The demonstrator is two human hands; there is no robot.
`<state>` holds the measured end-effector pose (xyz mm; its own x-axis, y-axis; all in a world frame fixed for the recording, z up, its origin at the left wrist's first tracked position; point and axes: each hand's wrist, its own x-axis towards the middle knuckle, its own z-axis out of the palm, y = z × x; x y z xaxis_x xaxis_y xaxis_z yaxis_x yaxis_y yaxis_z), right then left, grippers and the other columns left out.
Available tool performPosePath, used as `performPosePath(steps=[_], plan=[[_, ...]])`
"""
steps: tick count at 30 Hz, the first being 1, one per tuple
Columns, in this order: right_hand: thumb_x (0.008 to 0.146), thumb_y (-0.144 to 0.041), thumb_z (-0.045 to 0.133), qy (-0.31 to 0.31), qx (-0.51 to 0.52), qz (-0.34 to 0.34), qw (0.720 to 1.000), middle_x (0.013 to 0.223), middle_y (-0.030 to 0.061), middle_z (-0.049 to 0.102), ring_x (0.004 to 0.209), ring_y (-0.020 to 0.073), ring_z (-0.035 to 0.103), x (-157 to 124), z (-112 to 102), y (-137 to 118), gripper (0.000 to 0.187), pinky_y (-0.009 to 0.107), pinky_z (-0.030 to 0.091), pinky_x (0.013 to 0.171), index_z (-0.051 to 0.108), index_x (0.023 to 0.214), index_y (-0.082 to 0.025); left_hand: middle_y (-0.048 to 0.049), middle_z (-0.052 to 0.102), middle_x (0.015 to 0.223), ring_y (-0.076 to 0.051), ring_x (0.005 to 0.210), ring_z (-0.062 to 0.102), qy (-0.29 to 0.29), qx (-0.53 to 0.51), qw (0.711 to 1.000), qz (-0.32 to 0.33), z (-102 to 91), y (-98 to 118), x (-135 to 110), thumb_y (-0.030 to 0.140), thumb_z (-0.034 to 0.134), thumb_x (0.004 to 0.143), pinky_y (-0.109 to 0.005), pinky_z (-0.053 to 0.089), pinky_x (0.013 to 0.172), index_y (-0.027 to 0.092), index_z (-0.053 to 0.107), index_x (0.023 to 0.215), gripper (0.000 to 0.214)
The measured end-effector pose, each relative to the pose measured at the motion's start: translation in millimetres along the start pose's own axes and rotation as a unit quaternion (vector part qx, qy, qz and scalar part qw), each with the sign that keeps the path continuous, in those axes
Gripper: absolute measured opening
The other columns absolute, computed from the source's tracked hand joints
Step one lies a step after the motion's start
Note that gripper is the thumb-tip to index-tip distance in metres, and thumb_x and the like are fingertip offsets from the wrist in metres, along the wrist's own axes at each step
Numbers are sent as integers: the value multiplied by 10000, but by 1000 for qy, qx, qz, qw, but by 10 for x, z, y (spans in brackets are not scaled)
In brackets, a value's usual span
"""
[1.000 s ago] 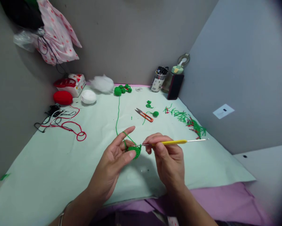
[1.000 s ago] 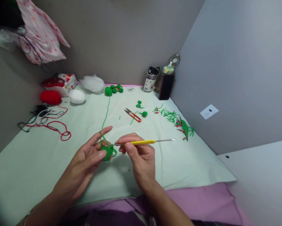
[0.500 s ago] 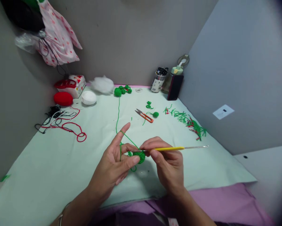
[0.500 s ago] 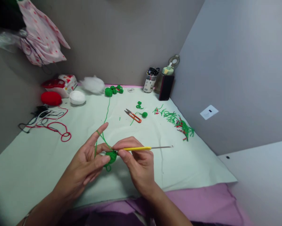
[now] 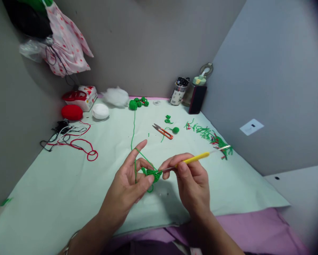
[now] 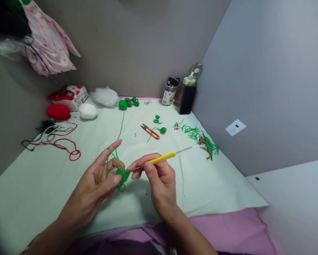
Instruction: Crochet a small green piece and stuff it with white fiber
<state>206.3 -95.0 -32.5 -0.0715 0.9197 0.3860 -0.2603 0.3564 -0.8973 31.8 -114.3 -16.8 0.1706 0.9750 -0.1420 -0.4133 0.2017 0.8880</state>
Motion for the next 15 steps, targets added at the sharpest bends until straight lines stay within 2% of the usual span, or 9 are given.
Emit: performPosePath(steps=[2,4,6,8,10,11,12,15], plan=[[1086,-230,532,-17,-84,-63,994,950,32,777,776,150,718,-19,-12,-24,206,307,592,733,736,1080,-258,21,585,930,-47,584,408,22,23,999,18,9,-25,-4,279,829,877,-166,375,520,363,461,1594,810],[1077,-170,510,-48,-177,-147,972,980,49,782,842,176,738,-35,-22,-38,242,331,604,753,715,1166,-263,25,585,924,-47,575,397,54,52,996,39,36,-55,-11,290,839,871,-177,406,547,360,513,1561,766],[1055,-150,534,-79,-276,-231,930,997,70,797,866,201,754,-47,-25,-37,262,339,618,735,700,1227,-258,32,587,910,-45,568,399,95,71,991,63,75,-80,-17,279,866,842,-182,443,583,343,582,1505,725],[1015,-135,607,-86,-371,-294,876,1009,80,803,862,216,764,-61,-20,-30,290,342,634,719,711,1252,-264,39,596,901,-40,567,412,116,52,990,67,111,-87,-19,238,908,782,-175,456,591,333,603,1482,769],[970,-109,678,-80,-427,-323,841,1015,67,796,866,222,770,-75,-8,-28,346,347,648,724,734,1252,-302,44,607,892,-24,523,388,91,-7,995,26,126,-66,-10,221,926,745,-157,403,507,323,571,1508,847],[962,-103,690,-75,-428,-321,841,1012,58,791,870,219,770,-78,-1,-29,358,345,651,725,745,1242,-320,47,611,881,-8,486,352,64,-40,997,-9,124,-45,0,227,927,743,-148,352,457,307,555,1521,866],[973,-110,680,-64,-407,-308,857,1002,49,785,867,213,766,-77,4,-32,345,342,650,721,753,1228,-330,50,612,865,9,450,303,39,-70,996,-42,116,-18,11,237,921,752,-142,298,420,278,550,1521,855],[1045,-175,594,-4,-239,-203,949,941,41,763,787,177,726,-40,11,-29,243,325,619,689,775,1147,-301,58,604,832,45,411,191,9,-117,990,-80,79,64,48,235,901,785,-135,238,392,185,598,1448,731]])
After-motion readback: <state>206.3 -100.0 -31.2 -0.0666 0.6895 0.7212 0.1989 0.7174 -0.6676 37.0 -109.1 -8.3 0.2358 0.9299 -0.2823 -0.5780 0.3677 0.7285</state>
